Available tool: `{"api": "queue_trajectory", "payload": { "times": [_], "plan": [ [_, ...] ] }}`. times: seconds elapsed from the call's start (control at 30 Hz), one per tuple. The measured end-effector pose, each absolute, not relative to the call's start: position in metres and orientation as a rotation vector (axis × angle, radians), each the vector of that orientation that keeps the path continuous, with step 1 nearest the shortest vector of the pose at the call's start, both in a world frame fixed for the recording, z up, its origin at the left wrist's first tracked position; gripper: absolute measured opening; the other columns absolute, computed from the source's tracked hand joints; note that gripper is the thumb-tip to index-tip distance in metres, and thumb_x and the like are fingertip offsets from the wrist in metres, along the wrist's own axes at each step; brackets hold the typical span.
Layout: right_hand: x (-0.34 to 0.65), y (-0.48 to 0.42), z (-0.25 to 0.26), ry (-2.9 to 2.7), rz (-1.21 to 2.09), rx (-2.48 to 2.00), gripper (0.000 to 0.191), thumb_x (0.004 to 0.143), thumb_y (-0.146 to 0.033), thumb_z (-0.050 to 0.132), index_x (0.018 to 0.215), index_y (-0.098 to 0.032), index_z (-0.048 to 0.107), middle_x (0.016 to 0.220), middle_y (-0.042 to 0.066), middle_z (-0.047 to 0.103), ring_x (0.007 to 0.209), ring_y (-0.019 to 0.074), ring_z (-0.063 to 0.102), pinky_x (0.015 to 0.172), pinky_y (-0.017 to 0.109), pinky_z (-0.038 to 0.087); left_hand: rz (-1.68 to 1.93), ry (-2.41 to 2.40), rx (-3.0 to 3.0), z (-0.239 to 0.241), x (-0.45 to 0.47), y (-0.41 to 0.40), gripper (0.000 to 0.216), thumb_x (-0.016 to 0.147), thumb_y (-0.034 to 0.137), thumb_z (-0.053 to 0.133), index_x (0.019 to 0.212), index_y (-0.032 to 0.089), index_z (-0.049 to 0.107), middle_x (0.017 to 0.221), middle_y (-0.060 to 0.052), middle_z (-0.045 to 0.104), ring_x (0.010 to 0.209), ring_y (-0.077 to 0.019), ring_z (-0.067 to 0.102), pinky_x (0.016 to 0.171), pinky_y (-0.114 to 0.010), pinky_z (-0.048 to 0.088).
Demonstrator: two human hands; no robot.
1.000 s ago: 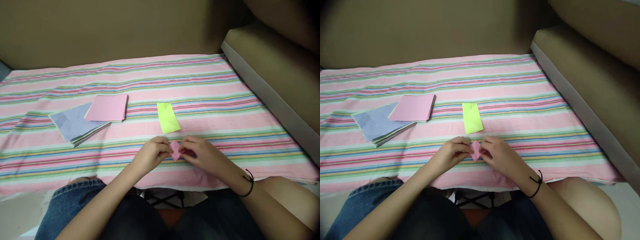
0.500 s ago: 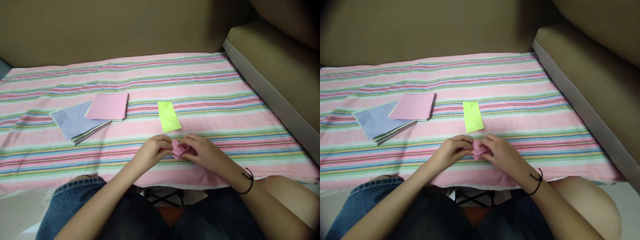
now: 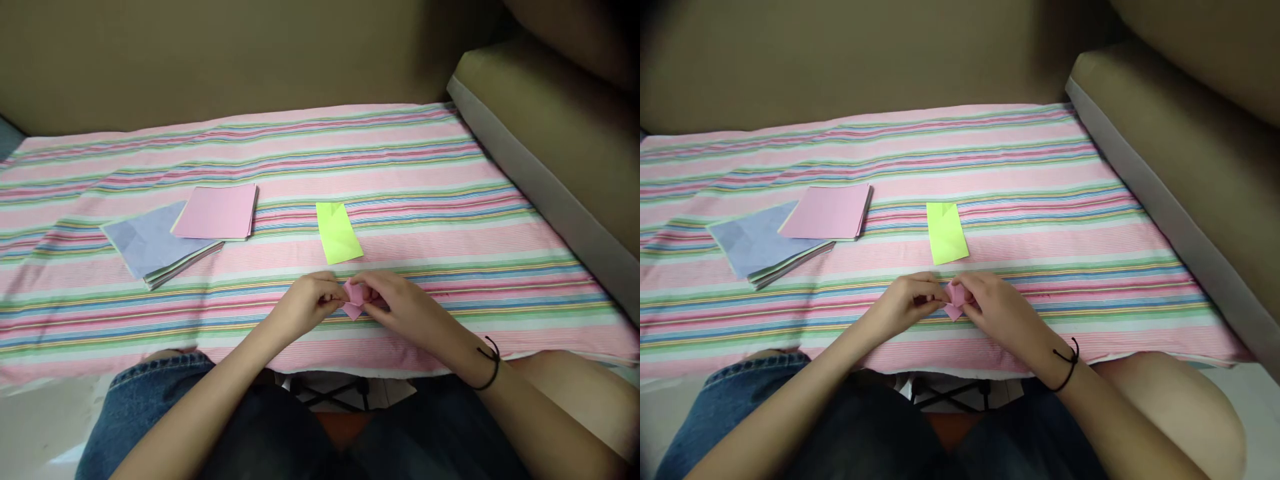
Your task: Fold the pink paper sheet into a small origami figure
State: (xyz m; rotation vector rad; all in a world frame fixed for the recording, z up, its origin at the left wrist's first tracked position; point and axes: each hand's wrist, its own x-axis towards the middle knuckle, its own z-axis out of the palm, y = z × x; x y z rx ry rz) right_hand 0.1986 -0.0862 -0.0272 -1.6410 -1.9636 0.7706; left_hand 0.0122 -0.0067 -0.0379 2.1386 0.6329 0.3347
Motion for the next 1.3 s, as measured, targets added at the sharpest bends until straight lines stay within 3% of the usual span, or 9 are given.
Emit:
{"api": "queue_trajectory", "payload": {
  "times": [0.13,0.37,0.57,0.77,0.93,1.03,1.17,1.3],
  "plan": [
    [0.199,-0.087,-0.028,-2.075,0.715,-1.645,0.039,0.085,-0.021,0.056,0.124,-0.021,0.053,0.089,0.005,0.060,0.083,0.0199,0.057,0.073,0.032,0.046,0.328,0.619,2.110,-0.038,0.012,-0.006,0.014,0.084,0.013,0.055,0.082,0.017,0.068,0.082,-0.003,0.060,0.066,-0.0110,0.055,0.057,-0.021,0.040],
    [0.197,-0.086,-0.027,-2.173,0.641,-1.683,0.034,0.086,-0.025,0.056,0.119,-0.017,0.059,0.084,0.005,0.057,0.077,0.0195,0.055,0.066,0.030,0.045,0.402,0.684,2.199,-0.033,0.016,-0.011,0.006,0.081,0.017,0.061,0.085,0.016,0.065,0.079,-0.002,0.059,0.075,-0.0134,0.055,0.065,-0.022,0.042],
    [0.200,-0.087,-0.028,-2.153,0.663,-1.667,0.040,0.085,-0.019,0.056,0.126,-0.019,0.055,0.087,0.004,0.057,0.078,0.0177,0.056,0.065,0.027,0.044,0.415,0.680,2.212,-0.035,0.018,-0.012,0.016,0.087,0.020,0.053,0.079,0.016,0.067,0.075,-0.003,0.059,0.076,-0.0144,0.054,0.067,-0.023,0.042],
    [0.200,-0.086,-0.028,-2.039,0.726,-1.682,0.025,0.089,-0.025,0.051,0.109,-0.022,0.066,0.080,0.003,0.059,0.071,0.0160,0.057,0.060,0.026,0.042,0.389,0.685,2.142,-0.036,0.018,-0.009,0.016,0.087,0.023,0.055,0.078,0.018,0.067,0.075,-0.002,0.060,0.073,-0.0138,0.055,0.065,-0.023,0.041],
    [0.198,-0.084,-0.025,-1.720,0.955,-1.698,0.016,0.089,-0.031,0.052,0.091,-0.022,0.065,0.082,0.001,0.068,0.072,0.0153,0.062,0.062,0.025,0.044,0.368,0.840,2.072,-0.037,0.019,-0.009,0.005,0.082,0.022,0.061,0.082,0.018,0.064,0.071,0.002,0.063,0.060,-0.0104,0.051,0.056,-0.021,0.036],
    [0.197,-0.084,-0.025,-1.654,0.940,-1.766,0.014,0.087,-0.030,0.053,0.080,-0.021,0.062,0.076,0.000,0.068,0.070,0.0156,0.062,0.060,0.026,0.044,0.381,0.914,2.114,-0.037,0.020,-0.012,0.009,0.082,0.026,0.060,0.077,0.018,0.061,0.067,0.003,0.059,0.059,-0.0108,0.049,0.055,-0.022,0.034],
    [0.194,-0.083,-0.028,-1.616,0.884,-1.838,0.012,0.086,-0.027,0.054,0.078,-0.020,0.061,0.074,0.001,0.067,0.070,0.0164,0.062,0.061,0.027,0.044,0.375,0.965,2.180,-0.036,0.022,-0.015,0.022,0.084,0.027,0.056,0.066,0.018,0.050,0.063,0.003,0.053,0.058,-0.0112,0.046,0.054,-0.023,0.030],
    [0.191,-0.081,-0.030,-1.623,0.861,-1.880,0.009,0.084,-0.023,0.055,0.078,-0.020,0.061,0.072,0.001,0.067,0.069,0.0165,0.062,0.061,0.027,0.044,0.368,0.988,2.232,-0.036,0.024,-0.017,0.021,0.084,0.024,0.055,0.066,0.018,0.046,0.065,0.002,0.053,0.060,-0.0122,0.046,0.056,-0.024,0.030]
  ]
}}
